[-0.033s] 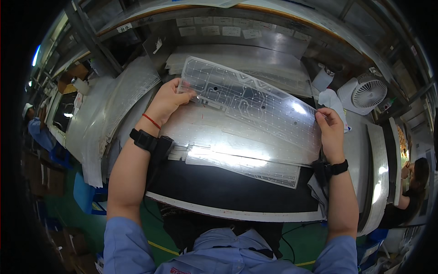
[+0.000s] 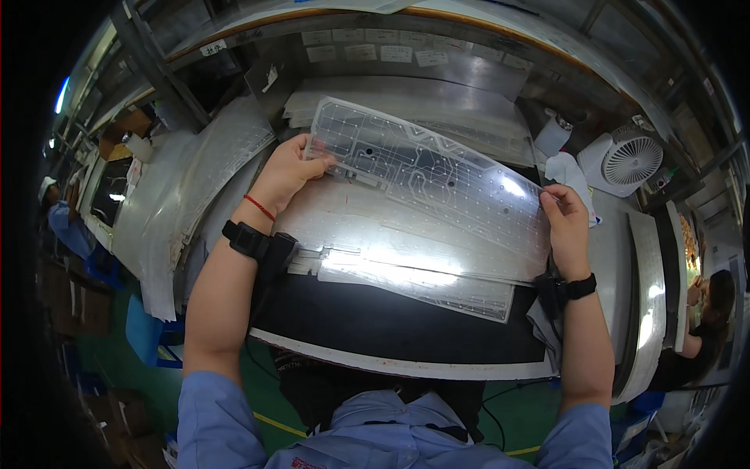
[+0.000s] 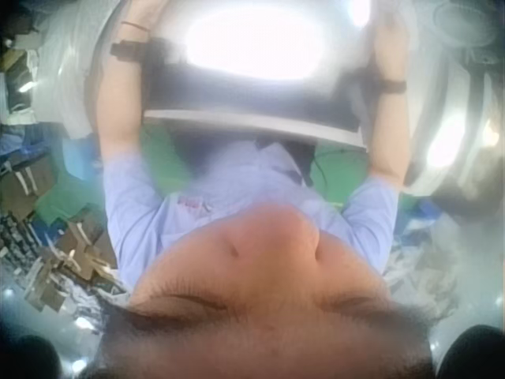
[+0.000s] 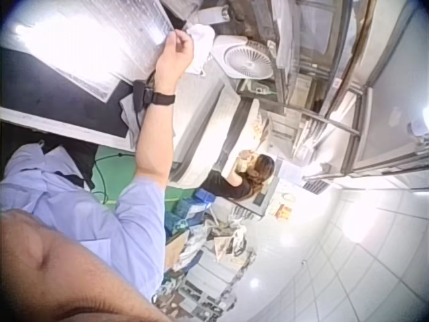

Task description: Inspecting and arranging flexible plastic keyboard membrane layers at a workstation.

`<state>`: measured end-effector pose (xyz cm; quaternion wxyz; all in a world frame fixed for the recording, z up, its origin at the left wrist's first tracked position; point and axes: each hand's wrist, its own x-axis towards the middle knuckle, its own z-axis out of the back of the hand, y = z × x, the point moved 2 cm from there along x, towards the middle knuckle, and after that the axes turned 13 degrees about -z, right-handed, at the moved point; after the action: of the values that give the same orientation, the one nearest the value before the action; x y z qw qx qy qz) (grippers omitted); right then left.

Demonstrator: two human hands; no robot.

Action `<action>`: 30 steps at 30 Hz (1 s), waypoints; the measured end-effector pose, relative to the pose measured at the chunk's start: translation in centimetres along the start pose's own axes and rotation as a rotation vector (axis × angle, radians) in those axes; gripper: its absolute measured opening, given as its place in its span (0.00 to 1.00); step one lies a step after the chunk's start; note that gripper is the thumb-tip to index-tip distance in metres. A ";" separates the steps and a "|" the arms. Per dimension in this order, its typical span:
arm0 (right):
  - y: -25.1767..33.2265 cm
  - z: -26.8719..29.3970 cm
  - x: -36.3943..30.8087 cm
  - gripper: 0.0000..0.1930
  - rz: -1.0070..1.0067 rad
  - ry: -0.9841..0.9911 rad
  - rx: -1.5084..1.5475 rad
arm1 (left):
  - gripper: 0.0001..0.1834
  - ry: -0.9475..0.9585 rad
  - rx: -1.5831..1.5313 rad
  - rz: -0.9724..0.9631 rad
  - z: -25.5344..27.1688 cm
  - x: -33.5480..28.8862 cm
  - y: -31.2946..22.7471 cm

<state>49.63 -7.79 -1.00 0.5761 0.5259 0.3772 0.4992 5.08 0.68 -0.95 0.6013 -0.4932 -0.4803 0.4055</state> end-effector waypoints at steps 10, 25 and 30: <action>0.1 -0.1 0.0 0.07 0.007 0.005 -0.009 | 0.11 -0.010 0.009 0.013 0.3 0.2 0.5; 0.0 0.0 0.1 0.07 -0.001 0.004 -0.012 | 0.09 -0.016 -0.055 0.039 0.5 0.3 0.4; -0.1 0.1 0.1 0.07 0.011 0.002 -0.014 | 0.10 -0.021 0.074 0.018 -0.6 0.1 -0.1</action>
<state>49.75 -7.71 -1.04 0.5768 0.5235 0.3711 0.5054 5.72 0.62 -0.86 0.6106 -0.4706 -0.4667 0.4334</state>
